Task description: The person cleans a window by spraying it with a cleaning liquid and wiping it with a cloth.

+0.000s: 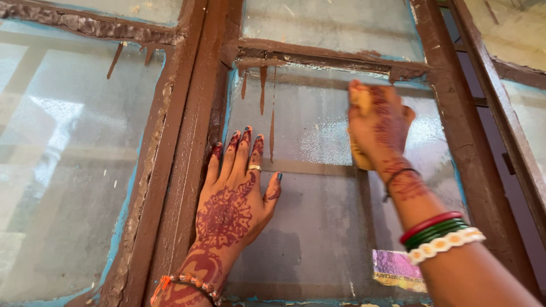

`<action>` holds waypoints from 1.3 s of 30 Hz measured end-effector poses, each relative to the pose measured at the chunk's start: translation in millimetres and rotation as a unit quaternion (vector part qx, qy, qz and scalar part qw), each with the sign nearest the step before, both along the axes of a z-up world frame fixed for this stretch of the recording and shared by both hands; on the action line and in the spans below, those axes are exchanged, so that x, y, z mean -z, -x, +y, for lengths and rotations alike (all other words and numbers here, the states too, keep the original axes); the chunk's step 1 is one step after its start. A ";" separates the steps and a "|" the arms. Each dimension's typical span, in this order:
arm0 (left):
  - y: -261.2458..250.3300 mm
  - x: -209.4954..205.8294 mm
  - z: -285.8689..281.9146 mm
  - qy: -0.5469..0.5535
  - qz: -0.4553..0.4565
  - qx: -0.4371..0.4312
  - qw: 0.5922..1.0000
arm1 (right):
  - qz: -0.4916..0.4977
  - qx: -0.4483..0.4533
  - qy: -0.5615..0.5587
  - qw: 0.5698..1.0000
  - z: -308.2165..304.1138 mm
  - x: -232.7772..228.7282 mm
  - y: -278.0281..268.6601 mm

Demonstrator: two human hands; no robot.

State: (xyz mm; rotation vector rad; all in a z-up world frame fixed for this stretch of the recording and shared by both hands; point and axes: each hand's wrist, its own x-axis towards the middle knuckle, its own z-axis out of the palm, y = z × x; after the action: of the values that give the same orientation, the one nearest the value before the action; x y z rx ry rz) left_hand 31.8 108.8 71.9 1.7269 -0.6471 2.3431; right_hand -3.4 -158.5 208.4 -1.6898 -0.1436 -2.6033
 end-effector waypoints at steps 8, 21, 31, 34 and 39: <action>-4.6 0.0 1.4 0.006 0.018 -0.010 1.000 | -0.025 -0.033 0.202 0.979 146.7 31.7 -24.9; -2.2 3.6 2.6 0.014 0.008 -0.001 1.000 | 0.005 -0.041 0.151 0.988 20.9 0.1 -1.9; -2.0 5.5 0.2 0.020 -0.002 -0.006 1.000 | 0.062 -0.014 -0.031 0.998 -65.8 105.6 43.1; -2.7 6.9 -0.9 0.026 -0.006 -0.004 1.000 | 0.072 -0.014 0.001 0.997 -77.3 157.8 50.2; -4.2 10.8 -2.9 0.035 -0.034 0.015 0.999 | 0.082 0.001 0.011 0.997 -79.2 203.3 55.2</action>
State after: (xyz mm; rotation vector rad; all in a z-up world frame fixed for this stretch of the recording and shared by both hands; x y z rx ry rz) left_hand 36.0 105.9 61.1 1.6034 -0.5897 2.3831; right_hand -58.6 -237.8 5.1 -1.9018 -0.1657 -2.4591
